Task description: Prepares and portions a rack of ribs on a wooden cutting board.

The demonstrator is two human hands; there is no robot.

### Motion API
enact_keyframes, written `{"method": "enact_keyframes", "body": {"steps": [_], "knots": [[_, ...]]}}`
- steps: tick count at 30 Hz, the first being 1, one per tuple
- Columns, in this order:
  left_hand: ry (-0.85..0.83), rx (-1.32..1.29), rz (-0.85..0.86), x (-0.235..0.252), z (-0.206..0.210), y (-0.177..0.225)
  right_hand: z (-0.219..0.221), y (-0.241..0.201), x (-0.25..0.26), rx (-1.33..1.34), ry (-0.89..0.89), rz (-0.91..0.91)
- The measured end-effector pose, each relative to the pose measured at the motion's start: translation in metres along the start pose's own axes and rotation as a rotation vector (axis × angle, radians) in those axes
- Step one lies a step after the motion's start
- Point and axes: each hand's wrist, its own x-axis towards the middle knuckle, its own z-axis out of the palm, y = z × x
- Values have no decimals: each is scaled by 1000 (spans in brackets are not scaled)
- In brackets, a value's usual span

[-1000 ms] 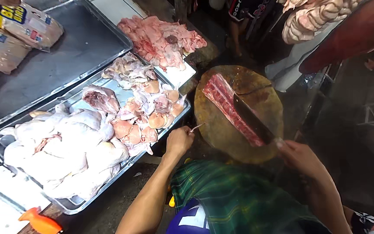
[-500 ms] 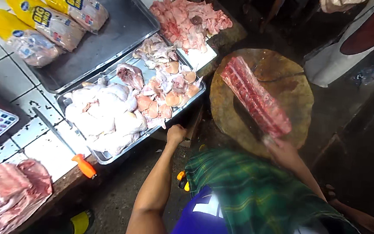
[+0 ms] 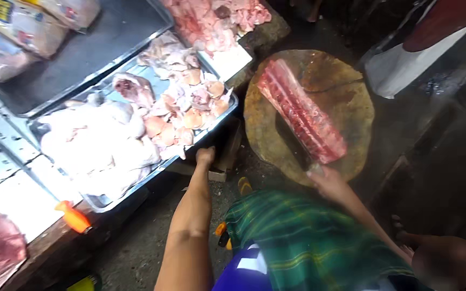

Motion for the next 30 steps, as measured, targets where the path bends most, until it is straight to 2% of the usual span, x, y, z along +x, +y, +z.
{"method": "enact_keyframes", "body": {"steps": [4, 8, 11, 12, 14, 16, 18, 20, 24, 28, 30], "knots": [[-138, -82, 224, -52, 19, 36, -12, 8, -35, -16, 90, -57], [-40, -35, 501, -111, 38, 81, -29, 29, -79, 51, 313, -241], [8, -37, 597, -126, 52, 97, -34, 41, -97, -77, 573, -330], [29, -20, 634, -128, 55, 101, -36, 43, -100, -109, 611, -352], [15, 8, 732, -131, 60, 116, -44, 38, -105, -115, 546, -283], [-44, 7, 811, -130, 71, 140, -52, 32, -103, -123, 397, -98], [-98, -22, 817, -122, 90, 169, -52, 40, -95, -161, 329, -3], [-138, -11, 759, -112, 111, 193, -47, 52, -91, -189, 346, 49], [-178, 111, 692, -115, 142, 222, -40, 78, -100, -331, 501, 60], [-118, 217, 632, -132, 157, 249, -35, 91, -110, -432, 633, 92], [-70, 276, 609, -141, 161, 263, -33, 97, -110, -507, 716, 51]]}}
